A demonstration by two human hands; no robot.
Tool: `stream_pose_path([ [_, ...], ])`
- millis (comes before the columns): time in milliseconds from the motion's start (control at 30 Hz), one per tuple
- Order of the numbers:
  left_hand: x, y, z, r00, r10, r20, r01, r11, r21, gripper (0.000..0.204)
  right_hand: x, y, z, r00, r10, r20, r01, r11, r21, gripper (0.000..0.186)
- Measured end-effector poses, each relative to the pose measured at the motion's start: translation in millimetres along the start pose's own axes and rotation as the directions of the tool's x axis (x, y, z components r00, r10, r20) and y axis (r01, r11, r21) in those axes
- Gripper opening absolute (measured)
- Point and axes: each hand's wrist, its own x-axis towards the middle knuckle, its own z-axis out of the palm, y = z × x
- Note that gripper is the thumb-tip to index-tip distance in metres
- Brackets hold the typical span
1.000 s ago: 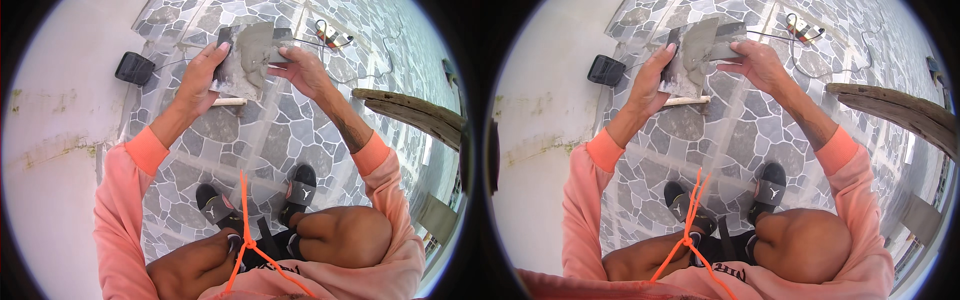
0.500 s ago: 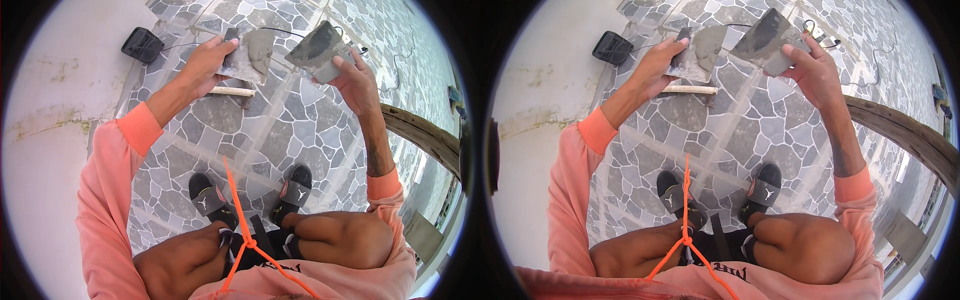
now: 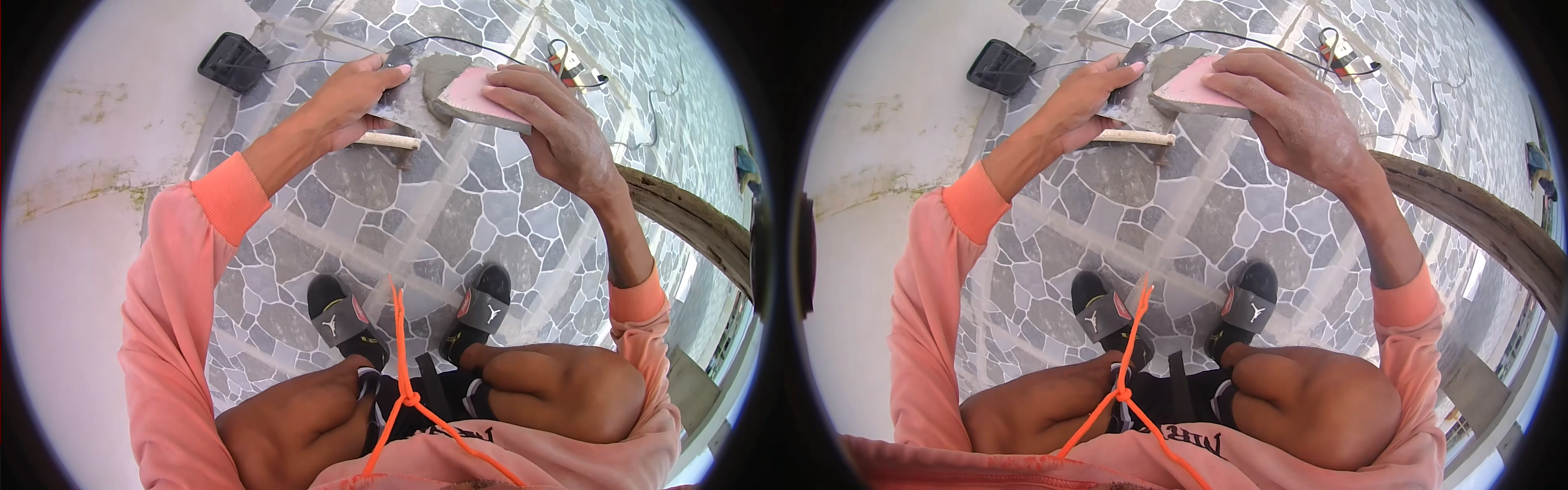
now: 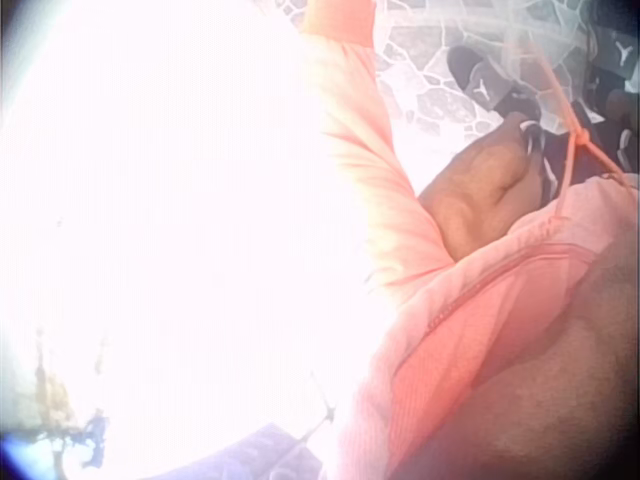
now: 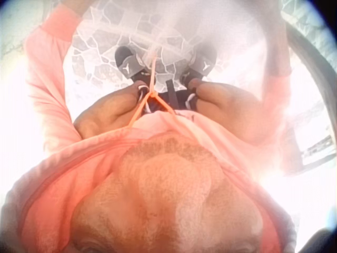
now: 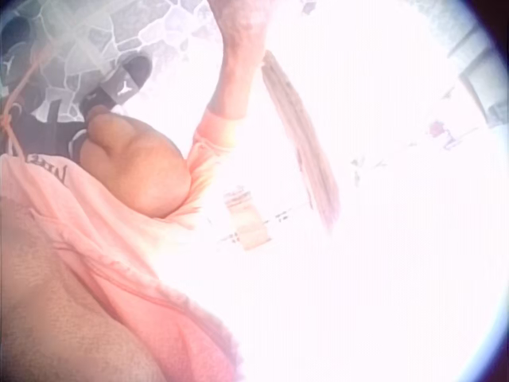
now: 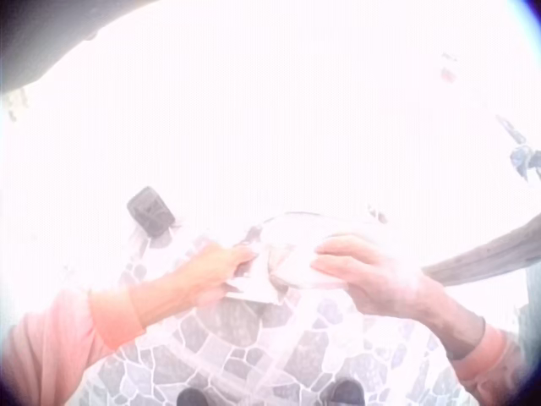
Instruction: The person applies grout into the gaps between floor tiles using two metal scrapers.
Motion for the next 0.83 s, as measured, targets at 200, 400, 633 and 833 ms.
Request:
stream_pose_path([
  [200, 2, -1, 6, 1.0, 0.001, 0.03, -0.001, 1.0, 0.003, 0.039, -3, -1, 1, 0.994, -0.043, 0.098, 0.049, 0.997, -0.065, 0.044],
  [400, 1, -5, 10, 0.999, -0.004, -0.035, 0.003, 1.0, -0.026, 0.041, -24, 21, -13, 0.97, 0.077, 0.229, -0.09, 0.995, 0.049, 0.036],
  [633, -3, -6, -8, 0.997, -0.009, -0.079, 0.013, 0.999, 0.045, 0.034, -70, 78, 28, 0.572, 0.679, 0.46, -0.747, 0.663, -0.051, 0.027],
  [833, -14, 1, -16, 0.998, 0.019, -0.056, -0.015, 0.998, 0.067, 0.044, -91, 100, 121, 0.786, 0.523, 0.331, -0.393, 0.835, -0.386, 0.029],
])
